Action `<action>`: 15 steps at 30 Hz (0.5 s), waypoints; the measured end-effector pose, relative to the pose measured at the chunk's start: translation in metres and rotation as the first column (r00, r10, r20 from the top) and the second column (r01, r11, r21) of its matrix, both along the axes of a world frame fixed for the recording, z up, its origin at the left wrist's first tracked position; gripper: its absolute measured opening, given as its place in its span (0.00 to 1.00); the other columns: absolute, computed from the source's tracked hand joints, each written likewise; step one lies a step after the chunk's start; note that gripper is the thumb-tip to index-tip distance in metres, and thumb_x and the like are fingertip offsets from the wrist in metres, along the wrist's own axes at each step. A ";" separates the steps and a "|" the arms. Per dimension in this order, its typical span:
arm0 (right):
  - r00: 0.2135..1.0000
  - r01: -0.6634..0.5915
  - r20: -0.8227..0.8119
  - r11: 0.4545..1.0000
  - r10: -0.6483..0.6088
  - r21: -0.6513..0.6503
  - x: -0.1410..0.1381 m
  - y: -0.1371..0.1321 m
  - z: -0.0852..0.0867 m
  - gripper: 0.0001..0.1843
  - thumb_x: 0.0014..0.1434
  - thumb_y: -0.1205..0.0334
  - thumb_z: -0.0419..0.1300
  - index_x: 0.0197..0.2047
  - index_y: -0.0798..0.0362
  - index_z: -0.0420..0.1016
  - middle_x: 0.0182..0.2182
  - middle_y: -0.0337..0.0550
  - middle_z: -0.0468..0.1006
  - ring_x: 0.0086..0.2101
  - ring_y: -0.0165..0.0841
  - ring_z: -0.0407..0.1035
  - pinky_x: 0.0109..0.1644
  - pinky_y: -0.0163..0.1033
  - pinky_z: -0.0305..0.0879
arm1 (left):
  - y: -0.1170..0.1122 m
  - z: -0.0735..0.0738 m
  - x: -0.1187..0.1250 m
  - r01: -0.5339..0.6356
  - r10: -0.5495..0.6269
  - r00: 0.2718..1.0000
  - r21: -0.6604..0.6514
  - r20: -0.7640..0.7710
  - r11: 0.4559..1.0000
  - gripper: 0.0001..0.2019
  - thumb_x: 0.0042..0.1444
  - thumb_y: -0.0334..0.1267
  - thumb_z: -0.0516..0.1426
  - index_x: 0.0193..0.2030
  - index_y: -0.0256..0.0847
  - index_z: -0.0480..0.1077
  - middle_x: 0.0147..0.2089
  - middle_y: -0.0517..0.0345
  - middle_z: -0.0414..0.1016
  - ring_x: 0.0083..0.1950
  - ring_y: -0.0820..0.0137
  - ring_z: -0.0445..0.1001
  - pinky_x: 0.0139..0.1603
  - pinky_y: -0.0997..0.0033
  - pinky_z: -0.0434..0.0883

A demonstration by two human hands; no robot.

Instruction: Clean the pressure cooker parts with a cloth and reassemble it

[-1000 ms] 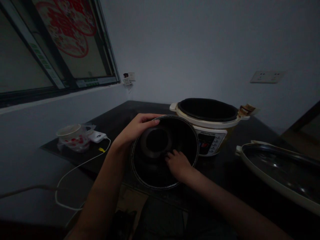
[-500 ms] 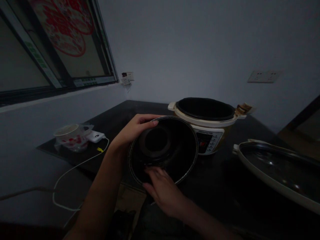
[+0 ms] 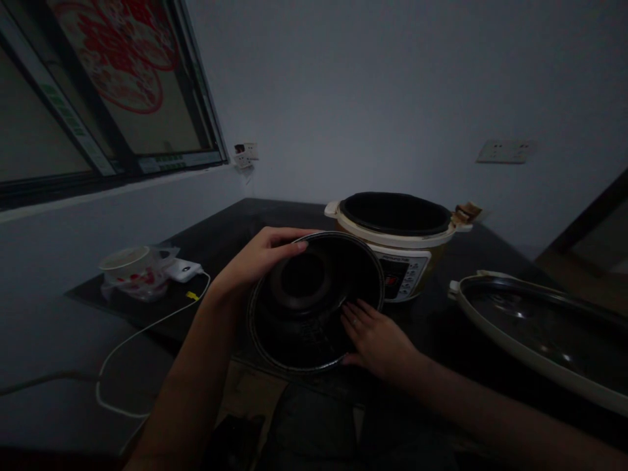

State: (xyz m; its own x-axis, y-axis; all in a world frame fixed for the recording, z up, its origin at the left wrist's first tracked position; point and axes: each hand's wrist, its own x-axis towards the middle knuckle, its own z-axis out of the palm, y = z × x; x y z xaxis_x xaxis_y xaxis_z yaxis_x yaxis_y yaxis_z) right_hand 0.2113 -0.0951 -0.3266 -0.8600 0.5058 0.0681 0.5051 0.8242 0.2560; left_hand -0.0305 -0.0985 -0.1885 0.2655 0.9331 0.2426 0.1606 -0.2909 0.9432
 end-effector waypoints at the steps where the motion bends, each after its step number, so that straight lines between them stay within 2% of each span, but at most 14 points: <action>1: 0.999 0.010 0.042 0.998 -0.013 0.067 0.003 0.007 0.007 0.38 0.60 0.43 0.56 0.58 0.70 0.69 0.58 0.68 0.67 0.61 0.50 0.60 0.67 0.52 0.53 | 0.000 0.000 0.000 -0.007 0.007 1.000 0.004 0.002 1.000 0.20 0.55 0.41 0.61 0.54 0.39 0.74 0.55 0.47 0.77 0.53 0.59 0.75 0.57 0.59 0.68; 5: 0.987 0.007 0.147 0.929 -0.066 0.371 -0.001 0.040 0.039 0.27 0.61 0.62 0.50 0.59 0.69 0.68 0.60 0.61 0.67 0.64 0.46 0.55 0.70 0.50 0.42 | 0.000 -0.001 0.000 -0.001 0.001 1.000 0.022 -0.009 1.000 0.19 0.55 0.40 0.61 0.54 0.40 0.74 0.55 0.48 0.77 0.53 0.61 0.76 0.56 0.60 0.69; 7: 0.984 -0.051 0.176 0.894 -0.031 0.445 -0.009 0.054 0.055 0.30 0.56 0.72 0.45 0.60 0.68 0.66 0.61 0.57 0.67 0.65 0.43 0.52 0.70 0.48 0.39 | 0.000 -0.001 0.000 0.001 0.000 1.000 0.029 -0.009 1.000 0.18 0.55 0.39 0.61 0.53 0.40 0.74 0.55 0.49 0.77 0.54 0.60 0.75 0.57 0.60 0.69; 9: 0.978 -0.110 0.207 0.882 0.015 0.457 -0.017 0.065 0.067 0.35 0.50 0.77 0.42 0.62 0.66 0.64 0.61 0.52 0.67 0.66 0.39 0.49 0.69 0.49 0.39 | 0.000 -0.001 0.000 -0.007 0.007 1.000 0.034 -0.003 0.999 0.18 0.55 0.40 0.61 0.53 0.41 0.75 0.54 0.50 0.77 0.54 0.60 0.75 0.57 0.60 0.68; 11: 0.976 -0.127 0.215 0.892 0.034 0.434 -0.022 0.071 0.070 0.38 0.48 0.78 0.41 0.63 0.60 0.64 0.61 0.47 0.67 0.66 0.38 0.48 0.69 0.53 0.37 | 0.000 -0.001 -0.001 -0.022 0.022 1.000 0.041 0.000 0.999 0.18 0.55 0.40 0.61 0.53 0.42 0.74 0.53 0.51 0.78 0.52 0.62 0.76 0.57 0.60 0.68; 13: 0.983 -0.089 0.182 0.921 0.020 0.380 -0.022 0.072 0.064 0.37 0.49 0.76 0.41 0.63 0.58 0.64 0.61 0.46 0.67 0.66 0.40 0.48 0.69 0.56 0.36 | 0.000 -0.001 -0.001 -0.031 0.031 1.000 0.047 -0.001 0.998 0.18 0.55 0.40 0.61 0.53 0.44 0.74 0.53 0.52 0.78 0.50 0.63 0.77 0.57 0.61 0.68; 15: 0.992 -0.008 0.126 0.960 -0.028 0.278 -0.021 0.068 0.049 0.34 0.52 0.72 0.44 0.62 0.60 0.66 0.61 0.51 0.67 0.66 0.43 0.49 0.69 0.55 0.36 | -0.001 -0.001 0.000 -0.031 0.031 0.999 0.044 -0.010 0.999 0.18 0.56 0.41 0.61 0.53 0.44 0.74 0.53 0.52 0.78 0.51 0.63 0.76 0.57 0.61 0.68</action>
